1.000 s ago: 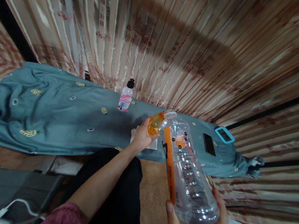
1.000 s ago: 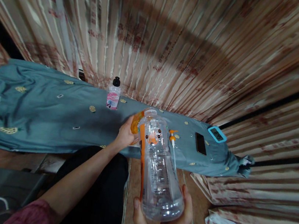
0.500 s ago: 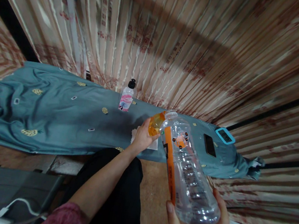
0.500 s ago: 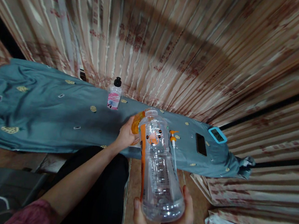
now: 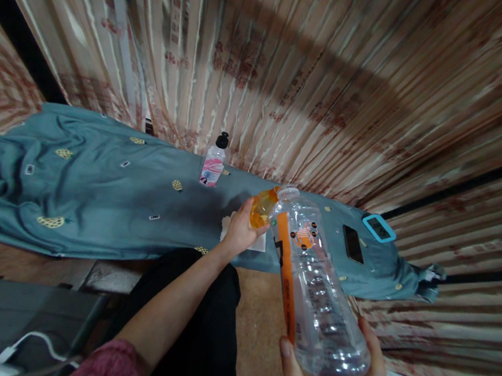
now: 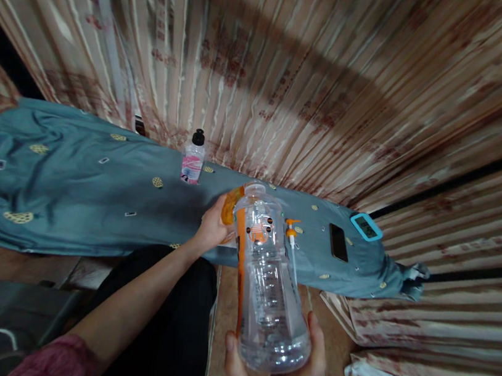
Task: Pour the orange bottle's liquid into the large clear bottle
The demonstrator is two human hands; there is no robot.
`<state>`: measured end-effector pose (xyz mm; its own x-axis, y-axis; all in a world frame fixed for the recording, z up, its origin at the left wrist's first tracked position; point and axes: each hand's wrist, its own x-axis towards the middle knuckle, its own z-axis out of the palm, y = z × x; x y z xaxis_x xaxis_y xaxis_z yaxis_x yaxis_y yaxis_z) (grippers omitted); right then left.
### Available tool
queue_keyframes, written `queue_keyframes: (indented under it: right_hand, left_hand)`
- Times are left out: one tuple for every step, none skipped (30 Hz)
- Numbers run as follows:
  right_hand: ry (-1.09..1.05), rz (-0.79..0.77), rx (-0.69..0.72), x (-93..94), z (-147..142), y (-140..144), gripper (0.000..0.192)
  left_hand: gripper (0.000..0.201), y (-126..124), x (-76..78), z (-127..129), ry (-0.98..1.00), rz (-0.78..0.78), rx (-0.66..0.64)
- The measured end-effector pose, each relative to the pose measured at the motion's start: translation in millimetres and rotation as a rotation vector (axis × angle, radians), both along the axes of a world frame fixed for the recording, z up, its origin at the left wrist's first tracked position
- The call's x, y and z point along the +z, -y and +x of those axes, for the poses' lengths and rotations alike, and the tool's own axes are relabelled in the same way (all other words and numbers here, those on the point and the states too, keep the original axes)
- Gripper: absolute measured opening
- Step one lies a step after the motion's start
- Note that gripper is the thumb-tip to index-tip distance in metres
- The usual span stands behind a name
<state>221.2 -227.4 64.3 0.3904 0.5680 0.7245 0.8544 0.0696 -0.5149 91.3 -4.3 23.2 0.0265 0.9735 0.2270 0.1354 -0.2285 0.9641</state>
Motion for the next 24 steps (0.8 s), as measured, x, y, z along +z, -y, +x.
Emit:
queue_keyframes:
  right_hand:
    - [-0.006,0.001,0.004,0.4,-0.6,-0.1,0.113]
    - [-0.010,0.003,0.009,0.9,-1.3,-0.4,0.113]
    - [-0.020,0.001,0.015,1.3,-2.0,-0.7,0.112]
    - [-0.037,-0.005,0.013,1.7,-2.7,-1.1,0.112]
    - [-0.050,-0.007,0.008,1.8,-3.3,-1.5,0.112]
    - [-0.060,-0.007,0.006,1.8,-3.8,-1.9,0.112]
    - [-0.072,-0.002,0.006,1.6,-4.0,-2.2,0.113]
    - [-0.081,0.008,0.010,1.3,-4.2,-2.4,0.113]
    - [-0.091,0.015,0.009,1.1,-4.2,-2.5,0.113]
    - [-0.095,0.015,0.005,1.2,-4.4,-2.4,0.113]
    - [-0.100,0.009,0.000,1.5,-4.9,-2.3,0.113]
    - [-0.104,0.000,-0.007,2.3,-5.8,-2.1,0.112]
    - [-0.103,-0.003,-0.011,3.4,-7.1,-2.0,0.112]
    - [-0.096,-0.006,-0.018,4.8,-8.9,-2.0,0.112]
    - [-0.093,-0.006,-0.028,6.2,-10.9,-2.1,0.112]
    - [-0.103,-0.002,-0.034,7.6,-12.9,-2.4,0.112]
    - [-0.127,-0.005,-0.044,8.6,-14.5,-2.8,0.111]
    - [-0.147,-0.006,-0.046,9.1,-15.3,-3.2,0.111]
    - [-0.165,-0.005,-0.036,8.8,-15.0,-3.5,0.111]
    - [-0.154,0.000,-0.020,8.0,-13.6,-3.7,0.111]
    - [-0.136,0.009,0.005,6.6,-11.4,-3.7,0.111]
    - [-0.109,0.016,0.022,4.9,-8.7,-3.7,0.112]
    - [-0.079,0.019,0.031,3.3,-6.1,-3.5,0.112]
    - [-0.056,0.022,0.034,2.1,-4.2,-3.4,0.112]
  left_hand:
    - [0.065,-0.1,-0.3,0.2,0.002,-0.002,0.000]
    - [0.065,-0.2,-0.5,0.4,0.005,-0.003,-0.001]
    - [0.065,-0.2,-0.8,0.5,0.008,-0.004,0.001]
    - [0.065,-0.3,-1.1,0.6,0.011,-0.003,0.004]
    - [0.065,-0.3,-1.4,0.7,0.013,-0.002,0.007]
    - [0.065,-0.5,-1.8,0.8,0.015,0.000,0.009]
    - [0.065,-0.6,-2.3,0.9,0.018,0.002,0.009]
    - [0.066,-0.9,-2.9,1.0,0.023,0.005,0.009]
    - [0.066,-1.2,-3.5,1.1,0.028,0.009,0.007]
    - [0.067,-1.5,-4.1,1.3,0.034,0.014,0.006]
    - [0.067,-1.7,-4.5,1.4,0.040,0.017,0.005]
    - [0.067,-1.9,-4.8,1.6,0.043,0.017,0.006]
    - [0.067,-2.0,-4.9,1.7,0.041,0.014,0.009]
    - [0.066,-2.0,-4.8,1.8,0.036,0.009,0.012]
    - [0.066,-1.9,-4.6,1.8,0.030,0.002,0.014]
    - [0.066,-1.7,-4.2,1.7,0.025,-0.004,0.015]
    - [0.066,-1.4,-3.9,1.6,0.023,-0.007,0.013]
    - [0.065,-1.2,-3.6,1.5,0.025,-0.008,0.011]
    - [0.065,-1.0,-3.4,1.4,0.028,-0.008,0.008]
    - [0.065,-0.8,-3.3,1.4,0.032,-0.006,0.006]
    - [0.064,-0.7,-3.2,1.4,0.036,-0.003,0.007]
    - [0.064,-0.7,-3.3,1.5,0.040,0.000,0.008]
    - [0.064,-0.7,-3.3,1.5,0.043,0.001,0.009]
    - [0.064,-0.8,-3.2,1.6,0.044,0.003,0.010]
